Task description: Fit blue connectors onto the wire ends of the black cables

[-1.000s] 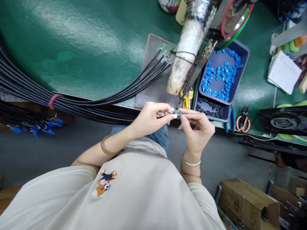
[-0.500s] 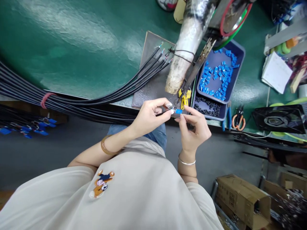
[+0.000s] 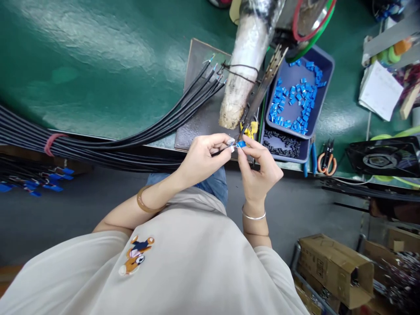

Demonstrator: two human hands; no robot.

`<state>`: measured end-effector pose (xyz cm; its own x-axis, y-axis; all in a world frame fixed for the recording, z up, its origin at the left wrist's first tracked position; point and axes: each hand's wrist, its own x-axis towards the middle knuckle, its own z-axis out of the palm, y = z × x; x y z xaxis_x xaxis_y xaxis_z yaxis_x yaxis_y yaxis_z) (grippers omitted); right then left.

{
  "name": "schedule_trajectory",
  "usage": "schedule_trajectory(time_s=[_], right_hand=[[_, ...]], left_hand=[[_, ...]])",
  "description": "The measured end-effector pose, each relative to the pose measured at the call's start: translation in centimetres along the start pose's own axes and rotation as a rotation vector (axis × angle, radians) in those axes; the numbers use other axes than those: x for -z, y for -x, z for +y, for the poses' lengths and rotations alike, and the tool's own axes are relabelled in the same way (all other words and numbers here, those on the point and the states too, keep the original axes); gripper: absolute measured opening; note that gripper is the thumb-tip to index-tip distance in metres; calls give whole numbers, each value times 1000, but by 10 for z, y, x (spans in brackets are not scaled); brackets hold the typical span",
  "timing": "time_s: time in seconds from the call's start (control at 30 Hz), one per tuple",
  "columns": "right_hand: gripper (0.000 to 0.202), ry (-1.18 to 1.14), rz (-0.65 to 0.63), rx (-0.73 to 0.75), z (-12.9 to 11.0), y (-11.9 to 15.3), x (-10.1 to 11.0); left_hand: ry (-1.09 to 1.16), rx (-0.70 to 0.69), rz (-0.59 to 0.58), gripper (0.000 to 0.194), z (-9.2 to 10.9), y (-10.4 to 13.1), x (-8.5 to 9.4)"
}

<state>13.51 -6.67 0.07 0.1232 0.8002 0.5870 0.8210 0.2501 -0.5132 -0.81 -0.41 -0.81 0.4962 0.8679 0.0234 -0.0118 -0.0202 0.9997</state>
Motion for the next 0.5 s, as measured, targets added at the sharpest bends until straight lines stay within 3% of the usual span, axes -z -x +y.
schedule_trajectory(time_s=[0.5], right_hand=[[11,9,1,70,-5,-8,4]], left_hand=[[-17,-42,18,10,6,-1,1]])
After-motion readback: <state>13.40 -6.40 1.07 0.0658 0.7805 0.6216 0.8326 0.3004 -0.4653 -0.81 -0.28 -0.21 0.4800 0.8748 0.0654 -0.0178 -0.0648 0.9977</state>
